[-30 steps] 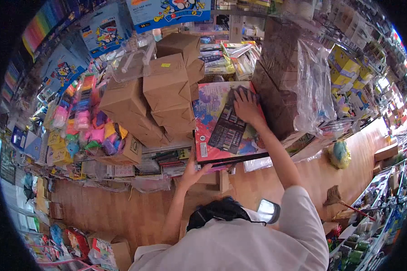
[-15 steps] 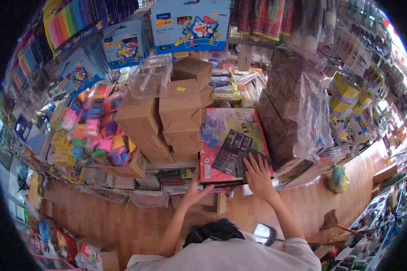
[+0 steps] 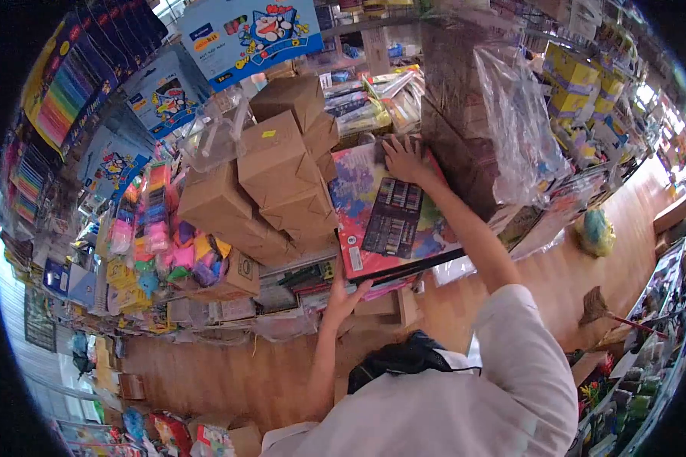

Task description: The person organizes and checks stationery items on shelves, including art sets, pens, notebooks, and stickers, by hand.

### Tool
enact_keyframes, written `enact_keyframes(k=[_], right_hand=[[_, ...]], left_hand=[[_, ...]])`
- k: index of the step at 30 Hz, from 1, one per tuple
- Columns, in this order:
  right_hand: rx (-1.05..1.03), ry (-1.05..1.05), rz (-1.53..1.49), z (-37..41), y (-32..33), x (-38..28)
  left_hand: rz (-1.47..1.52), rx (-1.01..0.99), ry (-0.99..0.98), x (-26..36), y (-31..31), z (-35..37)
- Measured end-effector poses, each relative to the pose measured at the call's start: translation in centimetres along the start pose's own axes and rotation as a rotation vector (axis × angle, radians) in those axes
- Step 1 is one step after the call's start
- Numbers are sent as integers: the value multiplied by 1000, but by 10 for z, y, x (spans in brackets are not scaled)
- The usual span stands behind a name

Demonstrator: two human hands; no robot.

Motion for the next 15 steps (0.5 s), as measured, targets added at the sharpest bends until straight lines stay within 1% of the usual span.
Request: enact_keyframes(k=[2, 5, 7, 8, 10, 11, 14, 15], right_hand=[[2, 60, -38, 45, 14, -12], [93, 179, 42, 163, 60, -44], [77, 177, -3, 217, 86, -53], [80, 186, 2, 218, 95, -52], [19, 144, -50, 223, 97, -49], [16, 117, 9, 214, 89, -45], [22, 77, 71, 144, 54, -23], [15, 61, 101, 113, 41, -15]], left_hand=[[41, 3, 12, -10, 1, 0], [32, -21, -36, -20, 2, -1], [-27, -5, -40, -21, 1, -1], [-25, 4, -47, -21, 1, -3], [2, -14, -18, -22, 0, 0], [-4, -19, -11, -22, -1, 2], [37, 4, 43, -15, 0, 2], [45, -5, 3, -18, -1, 1]])
Point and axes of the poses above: each hand's wrist, its own z-axis away from the middle knuckle, its own y-axis out of the back of the hand, x = y × z, the point moved 8 cm from there along -z, towards the middle knuckle, and after that the axes turned 2 degrees about -x, right-handed, at the moved point
